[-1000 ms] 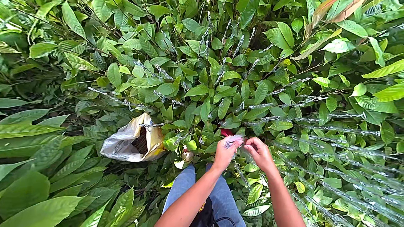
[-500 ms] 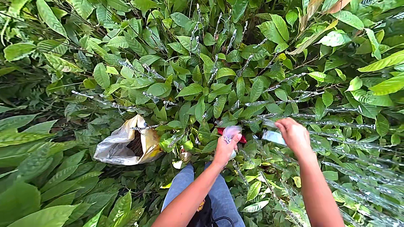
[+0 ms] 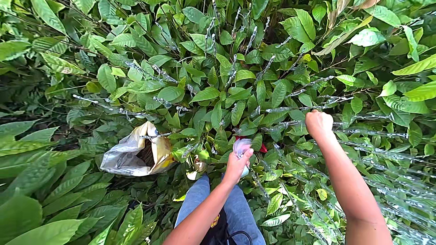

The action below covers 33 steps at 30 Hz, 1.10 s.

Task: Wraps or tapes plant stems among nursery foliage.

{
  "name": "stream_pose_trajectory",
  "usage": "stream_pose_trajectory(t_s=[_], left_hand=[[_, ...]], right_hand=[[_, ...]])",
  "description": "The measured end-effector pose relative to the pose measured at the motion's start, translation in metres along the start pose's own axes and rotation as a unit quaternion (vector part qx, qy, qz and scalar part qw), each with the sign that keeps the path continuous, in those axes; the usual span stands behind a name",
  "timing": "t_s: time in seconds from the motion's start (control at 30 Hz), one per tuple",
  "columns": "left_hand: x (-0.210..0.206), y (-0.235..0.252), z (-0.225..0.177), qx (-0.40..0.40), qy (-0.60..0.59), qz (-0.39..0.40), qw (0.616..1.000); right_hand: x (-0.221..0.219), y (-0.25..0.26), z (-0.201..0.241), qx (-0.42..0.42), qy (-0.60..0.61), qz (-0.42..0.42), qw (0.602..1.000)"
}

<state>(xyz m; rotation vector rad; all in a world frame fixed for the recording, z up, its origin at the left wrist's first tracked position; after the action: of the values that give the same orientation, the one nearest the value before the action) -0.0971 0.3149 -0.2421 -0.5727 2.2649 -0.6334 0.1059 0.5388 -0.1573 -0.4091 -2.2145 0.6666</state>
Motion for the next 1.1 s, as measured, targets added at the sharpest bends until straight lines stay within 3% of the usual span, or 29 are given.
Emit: stream_pose_trajectory(t_s=[0.17, 0.43, 1.1], left_hand=[[0.007, -0.002, -0.003, 0.004, -0.006, -0.009, 1.000], [0.020, 0.000, -0.010, -0.004, -0.004, -0.018, 1.000], [0.022, -0.002, 0.001, 0.008, -0.007, -0.018, 1.000]], right_hand=[[-0.008, 0.013, 0.006, 0.018, 0.023, 0.012, 1.000], [0.003, 0.005, -0.033, -0.031, 0.051, -0.001, 0.998], [0.010, 0.006, -0.024, -0.008, 0.030, 0.031, 0.999]])
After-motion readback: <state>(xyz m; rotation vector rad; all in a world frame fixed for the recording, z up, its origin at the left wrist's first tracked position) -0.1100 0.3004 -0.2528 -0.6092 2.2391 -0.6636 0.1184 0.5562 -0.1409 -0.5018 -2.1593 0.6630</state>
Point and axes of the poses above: each hand's wrist, its own y-axis towards the middle knuckle, its own x-axis out of the back of the hand, z = x × y, the point moved 10 cm from there along y, towards the middle knuckle, and after that the axes turned 11 degrees about -y, right-handed, at the moved point
